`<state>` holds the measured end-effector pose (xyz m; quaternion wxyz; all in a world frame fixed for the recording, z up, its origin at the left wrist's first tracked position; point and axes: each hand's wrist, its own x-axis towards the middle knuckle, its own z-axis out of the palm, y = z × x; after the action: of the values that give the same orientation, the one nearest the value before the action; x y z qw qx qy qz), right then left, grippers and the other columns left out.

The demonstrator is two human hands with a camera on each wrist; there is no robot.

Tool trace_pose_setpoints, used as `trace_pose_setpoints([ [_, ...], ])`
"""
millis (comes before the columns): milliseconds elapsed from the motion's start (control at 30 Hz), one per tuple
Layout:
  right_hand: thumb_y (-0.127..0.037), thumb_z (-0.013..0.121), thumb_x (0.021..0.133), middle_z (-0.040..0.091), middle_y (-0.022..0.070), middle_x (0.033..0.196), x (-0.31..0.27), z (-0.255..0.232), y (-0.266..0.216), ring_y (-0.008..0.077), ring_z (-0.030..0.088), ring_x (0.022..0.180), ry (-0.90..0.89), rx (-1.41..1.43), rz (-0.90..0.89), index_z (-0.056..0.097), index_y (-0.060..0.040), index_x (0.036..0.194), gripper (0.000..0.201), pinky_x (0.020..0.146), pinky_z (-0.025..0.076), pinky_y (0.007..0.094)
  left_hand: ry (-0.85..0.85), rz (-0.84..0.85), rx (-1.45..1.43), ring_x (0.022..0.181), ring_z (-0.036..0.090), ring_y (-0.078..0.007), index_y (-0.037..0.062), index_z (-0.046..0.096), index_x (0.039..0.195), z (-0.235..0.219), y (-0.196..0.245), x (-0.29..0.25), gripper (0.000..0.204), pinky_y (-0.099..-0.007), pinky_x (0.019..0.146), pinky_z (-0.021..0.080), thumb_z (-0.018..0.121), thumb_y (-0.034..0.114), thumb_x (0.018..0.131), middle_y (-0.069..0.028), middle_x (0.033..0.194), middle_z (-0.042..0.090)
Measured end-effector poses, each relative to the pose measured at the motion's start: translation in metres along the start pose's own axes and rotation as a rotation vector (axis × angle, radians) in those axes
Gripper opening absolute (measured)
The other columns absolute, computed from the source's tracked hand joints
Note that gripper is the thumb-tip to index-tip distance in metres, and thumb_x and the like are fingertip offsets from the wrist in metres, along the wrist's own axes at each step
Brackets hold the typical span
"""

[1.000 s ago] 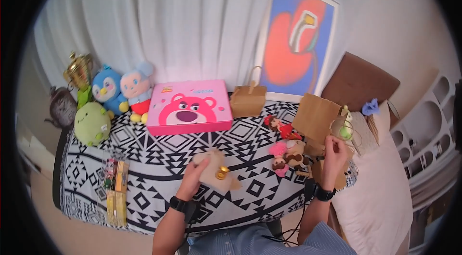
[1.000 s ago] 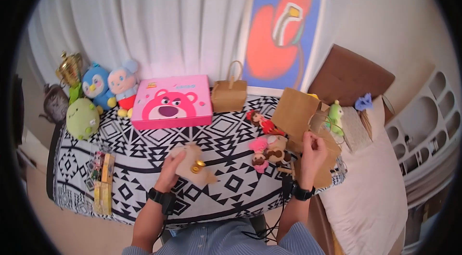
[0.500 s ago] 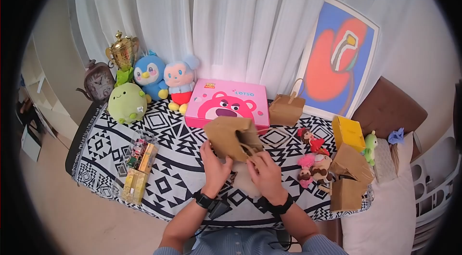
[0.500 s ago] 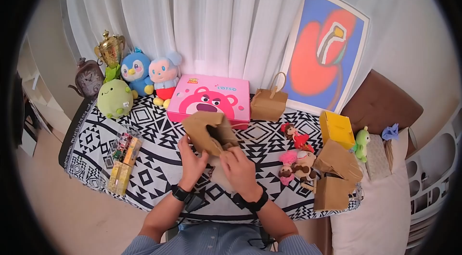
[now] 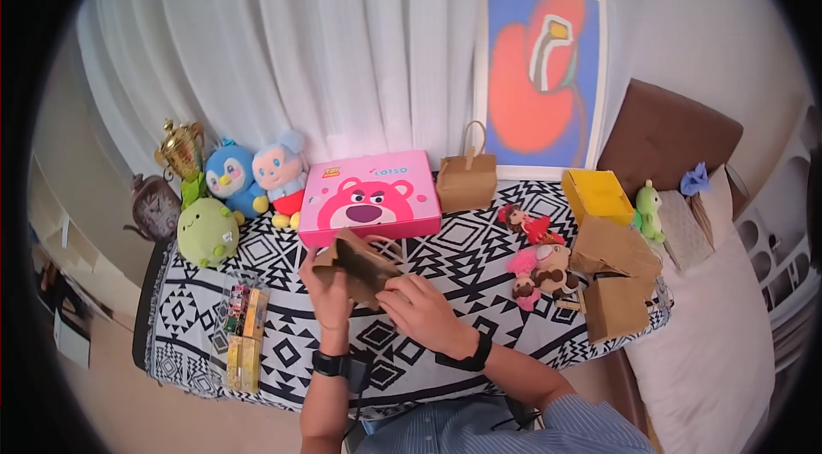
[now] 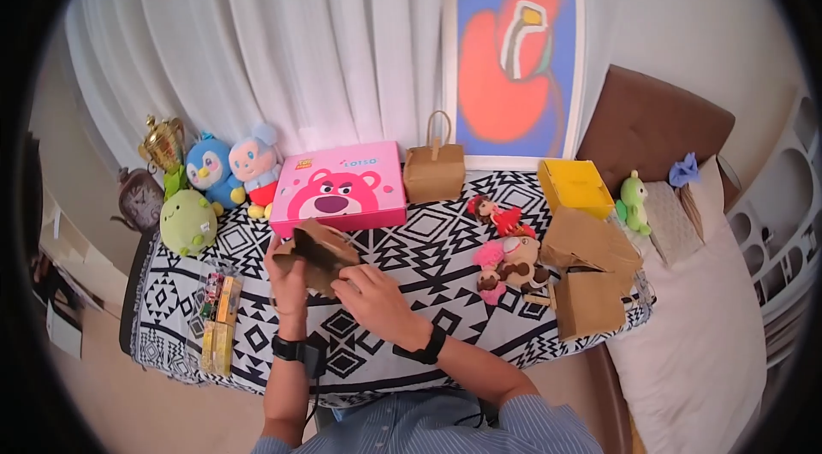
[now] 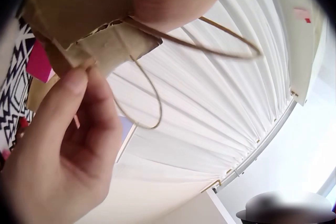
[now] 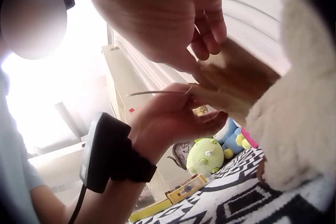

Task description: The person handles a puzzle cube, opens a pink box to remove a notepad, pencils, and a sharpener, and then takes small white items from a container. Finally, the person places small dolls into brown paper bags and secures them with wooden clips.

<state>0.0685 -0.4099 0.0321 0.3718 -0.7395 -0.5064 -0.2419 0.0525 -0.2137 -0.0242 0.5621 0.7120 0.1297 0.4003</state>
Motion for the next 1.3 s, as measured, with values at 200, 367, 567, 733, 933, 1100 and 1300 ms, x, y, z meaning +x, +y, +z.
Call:
trace_pose_setpoints([
  [200, -0.038, 0.075, 0.072, 0.052, 0.0188, 0.114, -0.047, -0.002, 0.023, 0.0363, 0.053, 0.102, -0.218, -0.281, 0.276, 0.05, -0.0003, 0.122, 0.067, 0.088, 0.043, 0.0436, 0.023, -0.182, -0.281, 0.102, 0.053, -0.0206, -0.0028, 0.049, 0.117, -0.006, 0.014, 0.009, 0.048, -0.0312, 0.091, 0.043, 0.053, -0.002, 0.069, -0.0117, 0.11, 0.051],
  [367, -0.038, 0.077, 0.069, 0.053, 0.0246, 0.113, -0.054, -0.01, 0.016, 0.0408, 0.053, 0.104, -0.55, -0.041, 0.561, 0.025, 0.0015, 0.14, 0.096, 0.088, 0.044, 0.0433, 0.1, -0.159, -0.191, 0.097, 0.054, -0.0212, -0.0042, 0.05, 0.114, 0.002, 0.016, 0.012, 0.048, -0.0311, 0.087, 0.044, 0.052, -0.003, 0.066, -0.0126, 0.103, 0.052],
  [567, -0.022, 0.078, 0.068, 0.053, 0.0238, 0.108, -0.072, -0.007, 0.015, 0.0386, 0.054, 0.099, -0.416, 0.098, 0.641, 0.026, 0.0015, 0.139, 0.091, 0.085, 0.047, 0.0432, 0.001, -0.138, -0.169, 0.095, 0.055, -0.0205, -0.0043, 0.046, 0.117, -0.001, 0.007, 0.002, 0.046, -0.0322, 0.086, 0.046, 0.055, 0.0, 0.071, -0.0144, 0.105, 0.053],
  [733, -0.018, 0.078, 0.074, 0.052, 0.0139, 0.116, -0.078, -0.034, 0.02, 0.021, 0.052, 0.111, -0.044, 0.673, 0.775, 0.03, -0.0007, 0.141, 0.084, 0.09, 0.046, 0.0328, 0.031, 0.037, 0.058, 0.1, 0.051, -0.0285, -0.0061, 0.052, 0.113, -0.01, 0.012, -0.006, 0.042, -0.0365, 0.091, 0.04, 0.057, 0.004, 0.073, -0.0183, 0.109, 0.05],
  [933, -0.022, 0.071, 0.084, 0.054, 0.0102, 0.117, -0.093, -0.066, -0.011, 0.0199, 0.06, 0.098, 0.118, 1.65, 0.888, 0.03, -0.0023, 0.14, 0.072, 0.087, 0.048, 0.03, 0.065, 0.164, 0.126, 0.097, 0.051, -0.0335, -0.0028, 0.057, 0.107, 0.009, 0.016, -0.016, 0.03, -0.0387, 0.088, 0.04, 0.059, 0.008, 0.08, -0.0189, 0.098, 0.054],
  [1100, -0.021, 0.069, 0.085, 0.054, 0.014, 0.123, -0.078, -0.066, -0.041, 0.0263, 0.061, 0.105, -0.075, 1.542, 0.584, 0.031, -0.0005, 0.138, 0.069, 0.085, 0.051, 0.036, 0.026, 0.212, 0.244, 0.093, 0.052, -0.0322, -0.0013, 0.057, 0.101, 0.021, 0.054, -0.032, 0.023, -0.0362, 0.085, 0.042, 0.064, 0.01, 0.083, -0.0182, 0.096, 0.054],
  [1300, -0.015, 0.062, 0.087, 0.056, 0.0155, 0.115, -0.041, -0.074, -0.045, 0.0242, 0.063, 0.093, -0.127, 1.485, 0.806, 0.035, 0.0037, 0.134, 0.057, 0.078, 0.052, 0.0328, -0.062, 0.321, 0.141, 0.087, 0.053, -0.0253, 0.0004, 0.058, 0.099, 0.017, 0.074, -0.044, 0.022, -0.0322, 0.075, 0.043, 0.066, 0.009, 0.08, -0.0136, 0.095, 0.053],
])
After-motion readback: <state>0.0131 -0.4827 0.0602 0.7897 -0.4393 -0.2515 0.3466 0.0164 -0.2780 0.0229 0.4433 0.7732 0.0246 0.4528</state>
